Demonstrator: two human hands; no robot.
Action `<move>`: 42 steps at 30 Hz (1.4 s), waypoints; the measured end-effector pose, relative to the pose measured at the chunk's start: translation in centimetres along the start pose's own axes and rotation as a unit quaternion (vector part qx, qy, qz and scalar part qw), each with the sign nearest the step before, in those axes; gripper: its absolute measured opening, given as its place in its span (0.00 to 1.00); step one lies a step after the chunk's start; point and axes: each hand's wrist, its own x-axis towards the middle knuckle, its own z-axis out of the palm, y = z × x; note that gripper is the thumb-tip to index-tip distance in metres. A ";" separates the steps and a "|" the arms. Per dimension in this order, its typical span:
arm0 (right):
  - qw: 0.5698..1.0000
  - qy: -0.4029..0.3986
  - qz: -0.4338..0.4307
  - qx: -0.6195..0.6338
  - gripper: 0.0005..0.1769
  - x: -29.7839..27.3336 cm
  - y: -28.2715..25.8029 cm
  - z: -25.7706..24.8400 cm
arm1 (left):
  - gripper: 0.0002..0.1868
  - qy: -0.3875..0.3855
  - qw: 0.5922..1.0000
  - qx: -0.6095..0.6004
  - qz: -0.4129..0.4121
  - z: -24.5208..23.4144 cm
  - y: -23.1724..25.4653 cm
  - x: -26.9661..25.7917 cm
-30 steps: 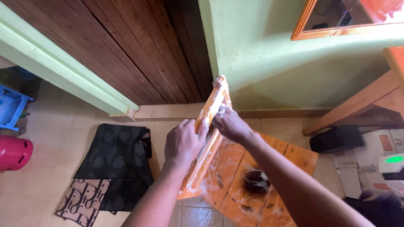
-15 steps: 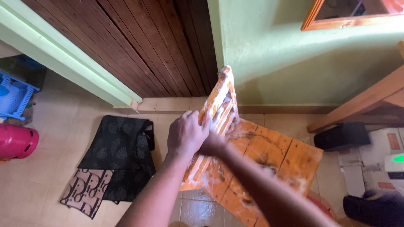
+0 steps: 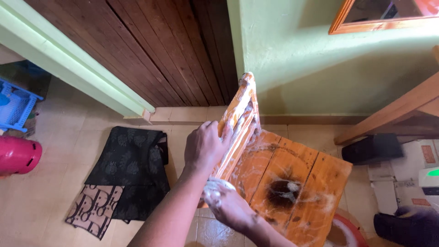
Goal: Washing a wooden chair and a small black cloth using soapy water from a bucket.
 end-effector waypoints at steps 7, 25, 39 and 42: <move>0.921 -0.293 0.148 -0.211 0.16 -2.1 8.1 -0.1 | 0.23 0.005 1.000 0.000 -0.009 0.3 -0.1 0.0; 0.965 0.119 0.235 0.002 0.13 -0.7 3.4 -2.2 | 0.24 0.012 1.000 0.007 0.017 0.9 -0.5 0.5; 0.774 0.379 0.505 0.054 0.15 1.3 21.8 -7.0 | 0.25 0.008 1.000 0.003 0.002 0.4 -0.1 0.2; 0.767 0.282 0.564 0.118 0.12 3.2 25.8 -6.7 | 0.24 0.013 1.000 -0.002 -0.001 0.1 0.1 0.0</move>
